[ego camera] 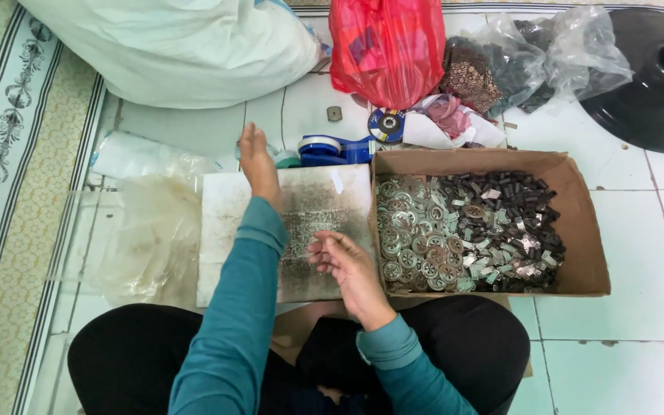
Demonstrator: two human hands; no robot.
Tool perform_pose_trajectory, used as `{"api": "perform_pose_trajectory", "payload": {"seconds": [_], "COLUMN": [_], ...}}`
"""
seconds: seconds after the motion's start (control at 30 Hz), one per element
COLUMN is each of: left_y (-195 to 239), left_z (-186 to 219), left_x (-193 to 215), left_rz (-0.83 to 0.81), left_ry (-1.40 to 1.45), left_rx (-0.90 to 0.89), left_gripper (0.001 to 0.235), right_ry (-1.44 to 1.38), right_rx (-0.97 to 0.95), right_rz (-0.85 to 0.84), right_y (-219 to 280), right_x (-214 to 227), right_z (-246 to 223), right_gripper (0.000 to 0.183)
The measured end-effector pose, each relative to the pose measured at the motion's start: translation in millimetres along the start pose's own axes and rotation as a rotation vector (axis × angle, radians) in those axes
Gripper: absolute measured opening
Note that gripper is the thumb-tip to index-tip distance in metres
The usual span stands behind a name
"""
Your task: The person sits on the floor and sorts small metal buttons from a cardboard box onto a white surface. They arrange the buttons into a small pile, place them into a clear plastic bag, and then wipe the surface with a cloth.
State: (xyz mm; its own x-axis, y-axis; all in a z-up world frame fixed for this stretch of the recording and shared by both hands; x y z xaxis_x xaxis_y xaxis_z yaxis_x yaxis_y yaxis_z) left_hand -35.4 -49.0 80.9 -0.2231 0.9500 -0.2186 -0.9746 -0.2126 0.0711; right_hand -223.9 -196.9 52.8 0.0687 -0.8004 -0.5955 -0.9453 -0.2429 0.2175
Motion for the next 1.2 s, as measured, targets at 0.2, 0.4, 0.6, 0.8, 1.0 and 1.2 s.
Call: {"api": "perform_pose_trajectory", "payload": {"seconds": [0.2, 0.4, 0.6, 0.8, 1.0, 1.2], "left_y": [83, 132, 115, 110, 113, 127], "left_z": [-12, -92, -236, -206, -184, -150], "left_x": [-65, -131, -158, -155, -150, -145], "left_rz": [-0.286, -0.717, -0.968, -0.915, -0.945, -0.892], "left_ry": [-0.043, -0.334, -0.805, -0.815, -0.712, -0.61], "left_rx": [0.091, 0.107, 0.226, 0.348, 0.404, 0.398], "left_gripper": [0.033, 0.03, 0.06, 0.068, 0.062, 0.057], "right_ry": [0.0, 0.342, 0.959, 1.434, 1.659, 1.554], "right_rx": [0.16, 0.274, 0.043, -0.297, -0.334, -0.397], "right_rz": [0.124, 0.34, 0.57, 0.437, 0.268, 0.314], "right_y": [10, 25, -1, -52, -63, -62], "right_x": [38, 92, 175, 234, 202, 206], "right_z": [-74, -161, -158, -85, -62, -64], "right_gripper": [0.03, 0.026, 0.02, 0.02, 0.031, 0.016]}}
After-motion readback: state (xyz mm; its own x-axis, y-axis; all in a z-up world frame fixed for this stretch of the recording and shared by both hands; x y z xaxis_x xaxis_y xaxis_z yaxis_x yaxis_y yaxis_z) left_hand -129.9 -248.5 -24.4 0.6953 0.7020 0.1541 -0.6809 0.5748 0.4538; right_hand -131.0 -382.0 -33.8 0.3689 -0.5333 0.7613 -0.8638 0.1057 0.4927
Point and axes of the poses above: each hand's wrist, its own y-axis away from the middle knuckle, its own x-axis out of the back of the hand, z = x × y, the point moved 5 cm from there along -y, towards the middle knuckle, and after that the axes turned 14 degrees about -z, right-handed, at the moved point
